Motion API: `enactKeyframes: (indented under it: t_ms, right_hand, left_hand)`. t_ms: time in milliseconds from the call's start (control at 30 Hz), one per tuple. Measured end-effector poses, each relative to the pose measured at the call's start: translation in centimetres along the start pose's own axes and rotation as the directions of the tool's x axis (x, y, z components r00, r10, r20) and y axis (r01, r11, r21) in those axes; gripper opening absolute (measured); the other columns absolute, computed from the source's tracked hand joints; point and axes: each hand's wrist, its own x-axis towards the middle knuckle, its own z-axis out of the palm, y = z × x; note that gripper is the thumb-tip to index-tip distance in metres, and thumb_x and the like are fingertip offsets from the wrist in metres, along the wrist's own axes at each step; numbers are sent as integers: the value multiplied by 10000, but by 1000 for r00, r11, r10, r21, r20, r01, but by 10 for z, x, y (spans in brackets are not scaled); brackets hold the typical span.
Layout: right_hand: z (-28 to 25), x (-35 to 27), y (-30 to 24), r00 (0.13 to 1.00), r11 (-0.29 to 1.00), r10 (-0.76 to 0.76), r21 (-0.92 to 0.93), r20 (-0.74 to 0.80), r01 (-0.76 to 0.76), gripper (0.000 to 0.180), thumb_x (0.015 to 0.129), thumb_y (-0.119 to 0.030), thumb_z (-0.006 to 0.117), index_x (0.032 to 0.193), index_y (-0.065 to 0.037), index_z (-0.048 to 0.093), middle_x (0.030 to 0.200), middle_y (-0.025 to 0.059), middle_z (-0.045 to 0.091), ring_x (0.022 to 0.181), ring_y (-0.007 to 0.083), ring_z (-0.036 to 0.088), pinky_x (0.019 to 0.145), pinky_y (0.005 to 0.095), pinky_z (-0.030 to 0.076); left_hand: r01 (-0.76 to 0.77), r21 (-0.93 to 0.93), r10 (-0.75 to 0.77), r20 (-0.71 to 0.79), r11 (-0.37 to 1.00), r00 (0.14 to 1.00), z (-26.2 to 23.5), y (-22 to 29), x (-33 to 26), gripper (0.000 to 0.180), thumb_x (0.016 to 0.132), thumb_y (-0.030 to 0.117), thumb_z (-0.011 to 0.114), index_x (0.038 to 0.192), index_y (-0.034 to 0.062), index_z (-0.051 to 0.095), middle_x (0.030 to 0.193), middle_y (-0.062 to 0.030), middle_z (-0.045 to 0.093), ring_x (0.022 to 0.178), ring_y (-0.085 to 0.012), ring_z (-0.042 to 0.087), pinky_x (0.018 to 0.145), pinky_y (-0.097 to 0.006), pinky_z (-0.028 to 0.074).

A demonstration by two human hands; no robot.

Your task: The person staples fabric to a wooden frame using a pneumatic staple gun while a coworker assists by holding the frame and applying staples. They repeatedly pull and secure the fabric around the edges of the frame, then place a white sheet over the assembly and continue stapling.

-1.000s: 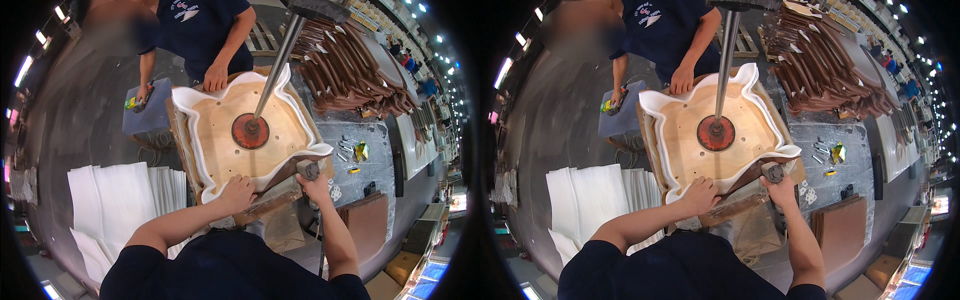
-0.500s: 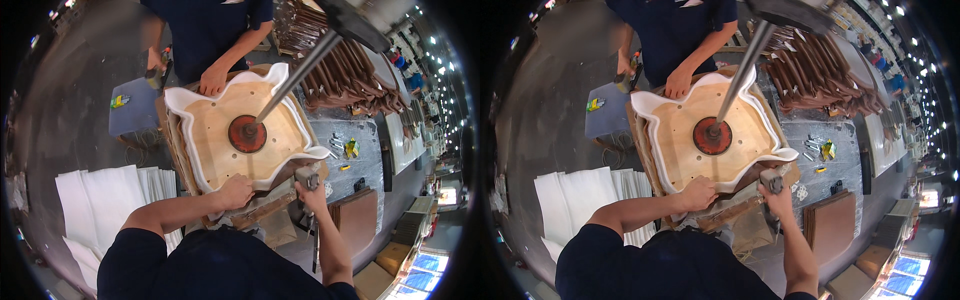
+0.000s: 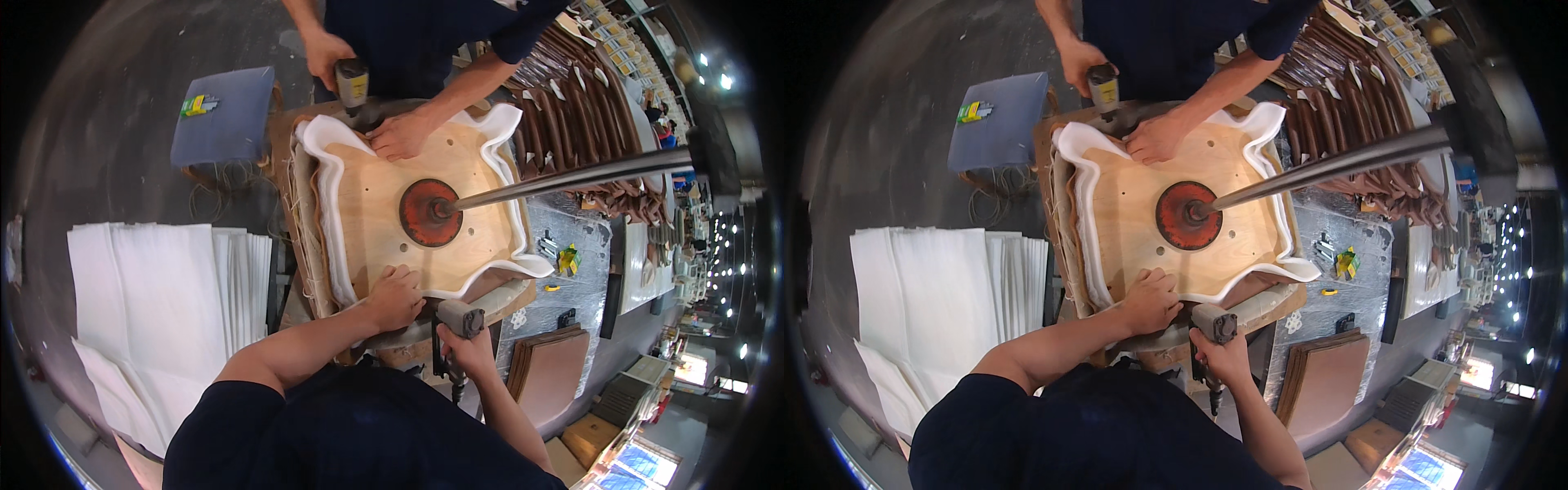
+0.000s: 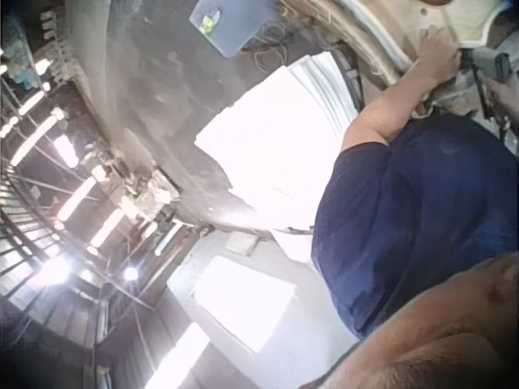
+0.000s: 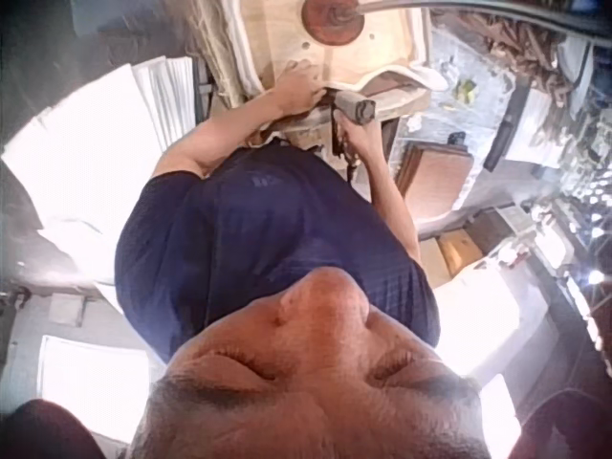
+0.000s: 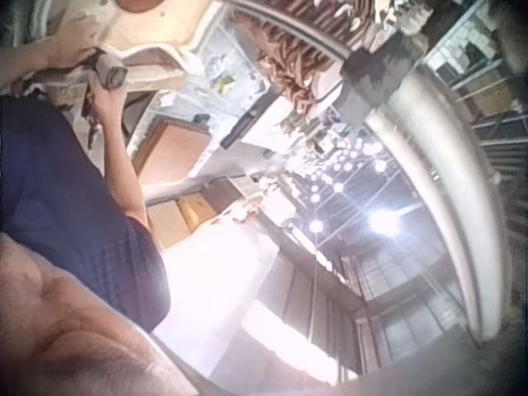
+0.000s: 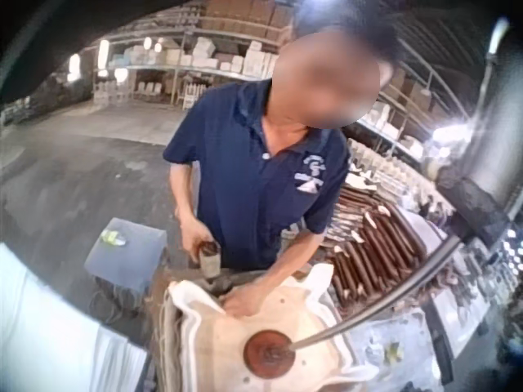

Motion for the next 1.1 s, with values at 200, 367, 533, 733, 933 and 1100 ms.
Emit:
enactKeyframes:
  t_ms: [200,367,533,733,933,1100]
  right_hand:
    - [5,11,-14,999,998,15,-55,37,-13,314,1007,-149,816,1262,5,716,831,24,703,619,120,661,551,306,521]
    - [8,15,-20,997,988,67,-140,27,-62,257,1019,-195,818,1169,-5,730,782,17,690,598,109,642,533,302,507]
    - [9,17,-23,999,980,42,-196,15,-38,328,972,-254,867,1097,17,731,740,29,707,574,98,644,541,309,528]
    - [-12,8,15,992,988,-125,84,-20,126,446,960,-165,863,1336,11,700,857,37,734,627,103,650,571,301,542]
    - [-82,0,62,954,924,-230,264,-190,275,589,982,-66,850,1523,-15,622,973,19,736,660,107,650,570,294,527]
    - [-130,31,47,956,933,-264,217,-131,287,532,985,-170,878,1443,-2,666,888,25,728,630,112,651,547,293,518]
  left_hand:
    - [34,-9,-35,-55,999,998,8,0,-5,178,914,283,788,856,117,815,1049,-83,633,1139,-310,575,1023,-478,417]
    - [66,16,-66,-32,998,997,11,2,-6,161,899,266,780,879,114,828,1098,-88,643,1175,-321,574,1040,-486,422]
    - [38,30,-37,-45,999,998,11,6,-7,158,881,255,774,901,115,844,1163,-93,653,1205,-339,570,1053,-495,432]
    - [136,42,-138,52,990,989,-1,17,3,227,930,279,757,999,78,836,1201,-161,671,1255,-377,590,1069,-526,460]
    - [84,-69,-86,-26,994,996,29,59,71,292,904,353,839,1011,85,791,1151,-159,659,1171,-388,597,1012,-529,463]
    - [185,94,-180,-59,978,982,62,80,113,401,862,390,887,1022,33,801,1194,-172,630,1211,-390,556,1022,-519,447]
